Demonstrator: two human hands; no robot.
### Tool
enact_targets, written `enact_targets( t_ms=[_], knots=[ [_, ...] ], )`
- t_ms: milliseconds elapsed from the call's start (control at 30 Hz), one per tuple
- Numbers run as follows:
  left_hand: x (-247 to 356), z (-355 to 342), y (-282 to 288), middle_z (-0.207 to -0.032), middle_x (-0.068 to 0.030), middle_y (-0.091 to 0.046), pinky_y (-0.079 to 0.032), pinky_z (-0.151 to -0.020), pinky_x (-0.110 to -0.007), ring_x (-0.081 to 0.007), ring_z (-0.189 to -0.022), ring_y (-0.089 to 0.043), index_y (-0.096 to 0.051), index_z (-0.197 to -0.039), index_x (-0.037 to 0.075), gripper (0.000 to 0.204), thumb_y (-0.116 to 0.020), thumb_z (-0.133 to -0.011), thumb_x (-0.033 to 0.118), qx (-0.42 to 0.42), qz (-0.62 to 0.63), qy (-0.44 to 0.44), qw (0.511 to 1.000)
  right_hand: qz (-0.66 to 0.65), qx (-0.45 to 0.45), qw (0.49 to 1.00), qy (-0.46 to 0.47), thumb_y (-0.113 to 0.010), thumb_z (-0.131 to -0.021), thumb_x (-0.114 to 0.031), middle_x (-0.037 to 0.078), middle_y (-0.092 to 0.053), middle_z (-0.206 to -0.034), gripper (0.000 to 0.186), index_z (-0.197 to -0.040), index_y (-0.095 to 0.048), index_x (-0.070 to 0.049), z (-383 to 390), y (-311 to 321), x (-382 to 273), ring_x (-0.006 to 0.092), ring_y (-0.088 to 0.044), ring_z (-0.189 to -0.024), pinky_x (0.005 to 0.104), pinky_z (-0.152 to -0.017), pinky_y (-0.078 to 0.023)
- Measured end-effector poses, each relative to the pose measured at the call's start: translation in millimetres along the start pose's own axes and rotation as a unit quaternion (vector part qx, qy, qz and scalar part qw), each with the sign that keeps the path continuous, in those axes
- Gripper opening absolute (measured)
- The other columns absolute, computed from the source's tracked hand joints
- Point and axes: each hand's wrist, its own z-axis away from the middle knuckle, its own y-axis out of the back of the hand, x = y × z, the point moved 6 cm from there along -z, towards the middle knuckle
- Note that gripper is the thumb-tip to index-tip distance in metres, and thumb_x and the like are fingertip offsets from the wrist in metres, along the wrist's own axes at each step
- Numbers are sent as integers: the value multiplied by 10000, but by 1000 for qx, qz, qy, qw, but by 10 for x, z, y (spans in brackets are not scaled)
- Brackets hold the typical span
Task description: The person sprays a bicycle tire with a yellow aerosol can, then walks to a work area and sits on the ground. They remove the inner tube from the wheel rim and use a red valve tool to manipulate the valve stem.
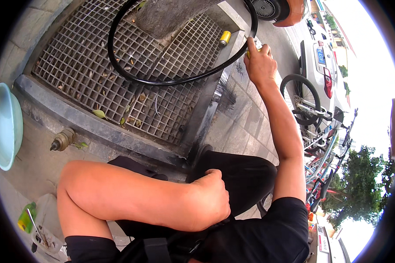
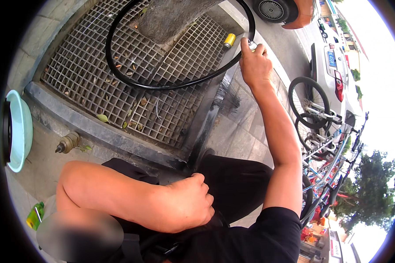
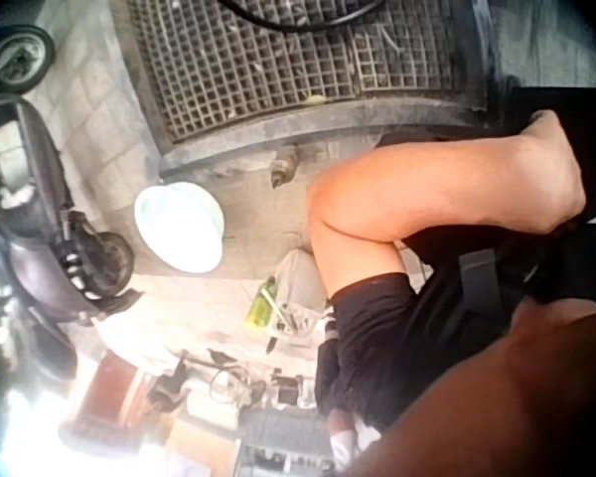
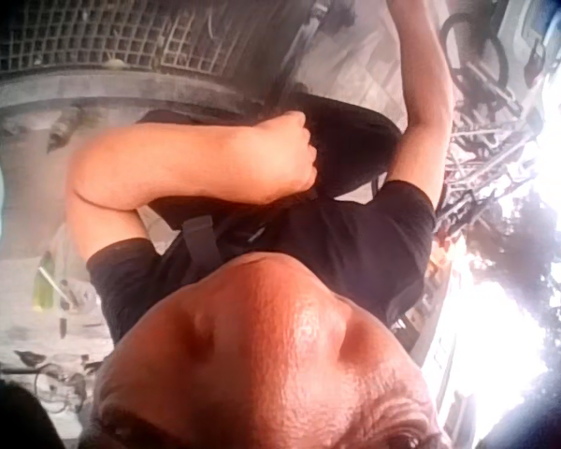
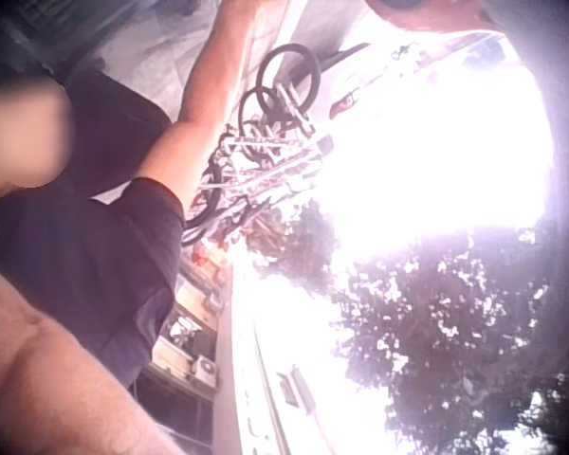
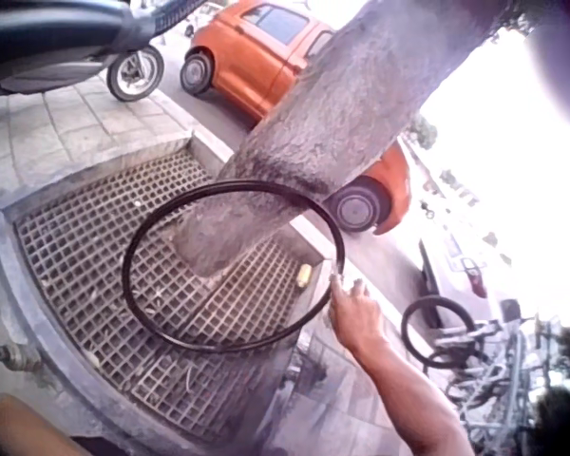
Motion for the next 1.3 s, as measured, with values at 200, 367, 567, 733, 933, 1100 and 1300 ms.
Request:
enact_targets(
  t_ms=[200, 367, 567, 733, 933, 1100, 1300],
  knots=[
    [-43, 3, -11, -933, -68, -710, -435, -787, -378, -240, -889, -687, -728, -1060, 52, 250, -686, -898, 238, -17, 30, 1, 999, 68, -123, 984, 110, -725, -911, -212, 330, -552, -1265, 729, -1541, -360, -210, 303, -521, -215, 473, -721, -989, 512, -712, -637],
    [-65, -52, -97, -968, -79, -704, -434, -796, -378, -250, -902, -686, -709, -1093, 43, 282, -694, -904, 252, -15, 34, 5, 999, -374, 8, 878, -300, -796, -856, -426, 319, -607, -1309, 877, -1563, -370, -129, 524, -669, -188, 478, -655, -1160, 518, -1055, -491],
    [-3, 19, -121, -935, -74, -666, -443, -765, -389, -246, -878, -670, -669, -1091, 39, 298, -704, -897, 262, 10, 42, -6, 999, -758, 257, 359, -480, -844, -907, -317, 173, -530, -1383, 939, -1597, -260, -63, 631, -1703, -618, 272, -604, -1173, 430, -961, -538],
    [-55, 30, -126, -958, -87, -666, -477, -790, -391, -251, -881, -674, -662, -1117, 38, 318, -700, -893, 260, -7, 46, 10, 999, -794, 326, 158, -488, -825, -926, -377, 135, -537, -1359, 929, -1603, -221, -176, 142, -1430, -746, 265, -632, -1113, 495, -823, -579],
    [-117, -52, -142, -960, -86, -663, -478, -789, -400, -259, -882, -672, -655, -1131, 42, 322, -700, -889, 250, -24, 46, 12, 999, -834, 380, 255, -307, -789, -967, -352, 150, -541, -1345, 865, -1580, -238, -92, -231, -783, -992, 258, -598, -1168, 468, -939, -567],
    [-92, -77, -160, -942, -90, -651, -476, -788, -410, -270, -873, -666, -653, -1134, 41, 320, -696, -888, 241, -23, 72, 24, 997, -851, 363, 147, -349, -798, -970, -348, 167, -518, -1375, 877, -1579, -266, -10, -123, -603, -914, 226, -564, -1187, 382, -1036, -487],
    [-115, -90, -139, -925, -97, -646, -476, -788, -417, -276, -870, -661, -652, -1125, 33, 314, -686, -887, 234, 3, 69, 47, 997, -855, 330, 300, -263, -802, -969, -348, 154, -533, -1356, 845, -1568, -316, -3, -364, -318, -1286, 205, -578, -1140, 342, -995, -503]
  ],
)
